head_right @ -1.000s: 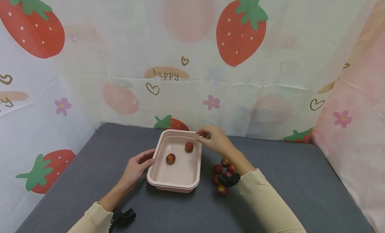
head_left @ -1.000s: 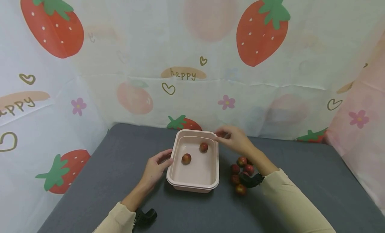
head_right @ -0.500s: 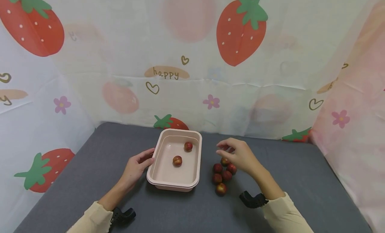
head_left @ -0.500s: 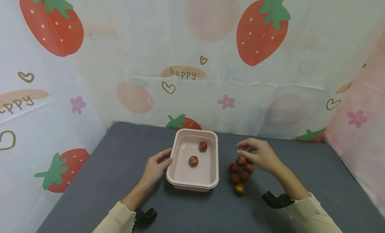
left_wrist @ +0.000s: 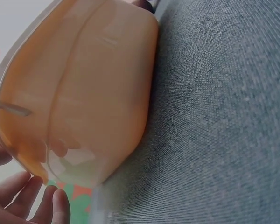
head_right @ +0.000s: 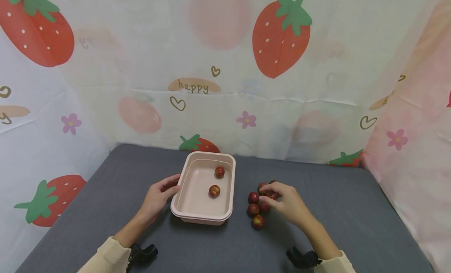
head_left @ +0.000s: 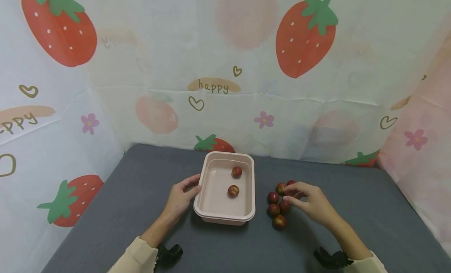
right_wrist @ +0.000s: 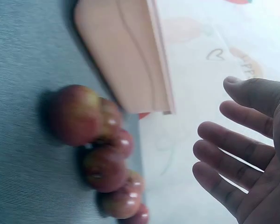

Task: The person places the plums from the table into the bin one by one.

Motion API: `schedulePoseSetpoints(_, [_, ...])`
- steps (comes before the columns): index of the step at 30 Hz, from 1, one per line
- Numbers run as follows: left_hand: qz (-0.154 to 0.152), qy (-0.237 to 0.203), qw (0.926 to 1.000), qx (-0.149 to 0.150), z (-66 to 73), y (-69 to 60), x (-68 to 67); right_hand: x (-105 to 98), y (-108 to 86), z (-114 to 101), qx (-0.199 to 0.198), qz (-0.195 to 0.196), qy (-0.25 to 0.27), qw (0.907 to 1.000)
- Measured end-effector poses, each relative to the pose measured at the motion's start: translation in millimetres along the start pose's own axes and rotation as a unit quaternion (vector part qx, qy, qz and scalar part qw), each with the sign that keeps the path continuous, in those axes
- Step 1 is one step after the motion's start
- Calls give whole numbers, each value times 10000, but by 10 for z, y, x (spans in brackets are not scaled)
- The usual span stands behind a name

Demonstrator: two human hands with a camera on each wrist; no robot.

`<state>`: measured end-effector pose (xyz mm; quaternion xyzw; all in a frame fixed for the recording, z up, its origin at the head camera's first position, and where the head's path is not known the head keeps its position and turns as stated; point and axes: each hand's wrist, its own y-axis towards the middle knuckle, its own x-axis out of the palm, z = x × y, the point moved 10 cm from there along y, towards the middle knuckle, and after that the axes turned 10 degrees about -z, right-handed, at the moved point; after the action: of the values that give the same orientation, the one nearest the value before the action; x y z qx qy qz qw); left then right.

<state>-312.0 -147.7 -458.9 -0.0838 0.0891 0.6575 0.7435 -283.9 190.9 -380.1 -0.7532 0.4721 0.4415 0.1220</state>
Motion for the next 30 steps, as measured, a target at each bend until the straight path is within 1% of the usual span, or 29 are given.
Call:
schedulePoseSetpoints(5, [-7, -5, 10000, -41, -19, -5, -1, 153, -81, 63, -68, -32, 151, 9999])
schedulePoseSetpoints(9, [-11, -3, 10000, -26, -22, -14, 0, 265, -140, 151, 147, -181, 246, 9994])
schedulePoseSetpoints(13, [9, -8, 10000, -7, -13, -15, -4, 340, -183, 224, 356, -238, 248, 9988])
schedulePoseSetpoints(20, [27, 27, 10000, -9, -7, -11, -8, 462, -233, 273, 352, -410, 107, 9985])
schedulePoseSetpoints(23, [13, 28, 10000, 36, 2, -9, -8, 501, -237, 301, 455, -491, 14, 9978])
schedulePoseSetpoints(27, [14, 31, 10000, 56, 5, 0, -7, 532, -251, 321, 588, -479, -210, 9969])
schedulePoseSetpoints(30, [30, 35, 10000, 41, 3, 1, -7, 554, -269, 317, 590, -422, -332, 9968])
